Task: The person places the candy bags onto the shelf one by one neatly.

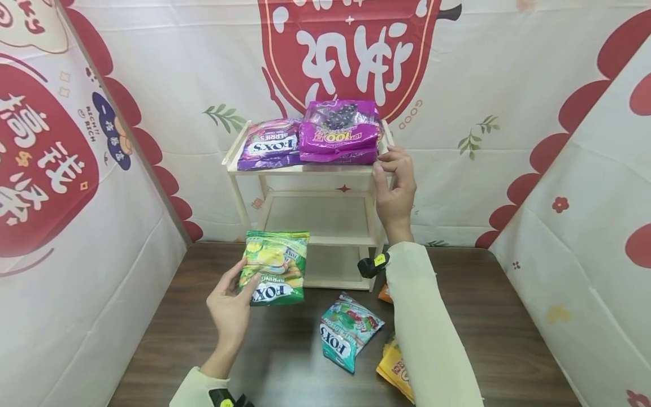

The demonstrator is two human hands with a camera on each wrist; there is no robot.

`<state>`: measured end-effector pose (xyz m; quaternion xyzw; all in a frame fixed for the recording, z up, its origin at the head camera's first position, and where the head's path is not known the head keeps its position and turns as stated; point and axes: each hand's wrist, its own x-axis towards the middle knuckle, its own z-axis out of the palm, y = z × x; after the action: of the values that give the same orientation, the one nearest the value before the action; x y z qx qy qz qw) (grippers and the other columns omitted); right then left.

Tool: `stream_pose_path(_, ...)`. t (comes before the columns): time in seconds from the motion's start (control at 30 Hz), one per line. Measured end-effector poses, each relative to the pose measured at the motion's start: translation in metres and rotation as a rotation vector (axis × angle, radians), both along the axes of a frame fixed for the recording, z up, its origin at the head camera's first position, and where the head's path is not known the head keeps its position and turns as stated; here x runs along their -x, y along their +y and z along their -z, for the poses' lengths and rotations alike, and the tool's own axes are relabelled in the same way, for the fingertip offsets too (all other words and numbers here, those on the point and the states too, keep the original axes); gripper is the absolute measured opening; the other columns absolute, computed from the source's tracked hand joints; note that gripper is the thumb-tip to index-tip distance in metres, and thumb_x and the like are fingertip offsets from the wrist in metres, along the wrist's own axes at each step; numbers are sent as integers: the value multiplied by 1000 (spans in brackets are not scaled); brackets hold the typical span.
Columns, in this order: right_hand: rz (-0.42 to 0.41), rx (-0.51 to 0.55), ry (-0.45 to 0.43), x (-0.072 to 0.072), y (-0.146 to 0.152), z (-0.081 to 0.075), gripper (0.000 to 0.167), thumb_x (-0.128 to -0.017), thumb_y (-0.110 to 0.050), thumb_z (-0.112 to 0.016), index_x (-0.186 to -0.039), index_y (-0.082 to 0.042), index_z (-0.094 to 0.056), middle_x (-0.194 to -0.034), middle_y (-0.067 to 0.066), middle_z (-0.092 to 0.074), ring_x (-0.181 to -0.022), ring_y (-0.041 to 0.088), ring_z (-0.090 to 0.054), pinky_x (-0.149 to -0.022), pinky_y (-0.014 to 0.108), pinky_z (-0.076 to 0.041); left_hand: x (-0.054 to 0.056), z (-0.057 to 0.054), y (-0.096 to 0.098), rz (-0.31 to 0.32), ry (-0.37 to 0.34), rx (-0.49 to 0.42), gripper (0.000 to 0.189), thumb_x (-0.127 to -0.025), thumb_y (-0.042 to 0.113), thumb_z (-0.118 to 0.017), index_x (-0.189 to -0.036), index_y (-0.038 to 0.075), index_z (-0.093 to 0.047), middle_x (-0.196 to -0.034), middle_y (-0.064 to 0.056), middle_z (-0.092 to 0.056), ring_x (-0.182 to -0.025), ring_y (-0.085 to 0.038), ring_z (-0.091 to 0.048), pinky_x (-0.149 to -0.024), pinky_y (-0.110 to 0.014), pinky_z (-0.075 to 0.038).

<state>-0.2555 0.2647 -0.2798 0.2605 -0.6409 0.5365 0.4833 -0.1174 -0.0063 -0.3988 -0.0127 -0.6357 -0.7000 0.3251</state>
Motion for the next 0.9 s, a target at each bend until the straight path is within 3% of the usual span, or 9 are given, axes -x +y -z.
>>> stream_pose_path(0.27,0,10,19,1,-2,-2,20,-87,-4,-52,-87,16,-48,-100,35,-50,-117,43,-44,-108,41,-30,18,-11,10,-23,-3,22,36,-77,-10,-73,-113,-8,-66,-109,-20,-64,-92,-26,-60,-74,-21,-53)
stream_pose_path(0.5,10,5,-6,-2,1,1,20,-87,-4,-53,-87,16,-49,-102,34,-51,-119,43,-43,-108,41,-30,47,2,23,-44,6,27,37,-77,-5,-76,-113,0,-69,-109,-15,-66,-97,-27,-61,-78,-25,-53)
stream_pose_path(0.63,32,43,21,-3,4,1,21,-86,-4,-53,-85,17,-49,-100,34,-52,-118,43,-45,-108,41,-31,60,-1,33,-51,-13,79,37,-77,2,-79,-113,7,-71,-111,-10,-67,-103,-23,-62,-83,-26,-52)
stream_pose_path(0.83,-4,20,21,2,-2,-1,21,-87,-3,-53,-86,17,-49,-101,35,-51,-118,44,-44,-108,43,-30,79,-8,34,-161,20,183,37,-75,-1,-79,-110,7,-72,-105,-8,-70,-96,-23,-65,-80,-31,-55)
stream_pose_path(0.9,5,17,14,1,-1,0,21,-87,-4,-53,-86,17,-50,-101,35,-51,-119,43,-44,-109,42,-30,84,-6,37,-166,6,204,37,-75,-2,-79,-110,6,-72,-103,-8,-70,-94,-21,-65,-78,-31,-55)
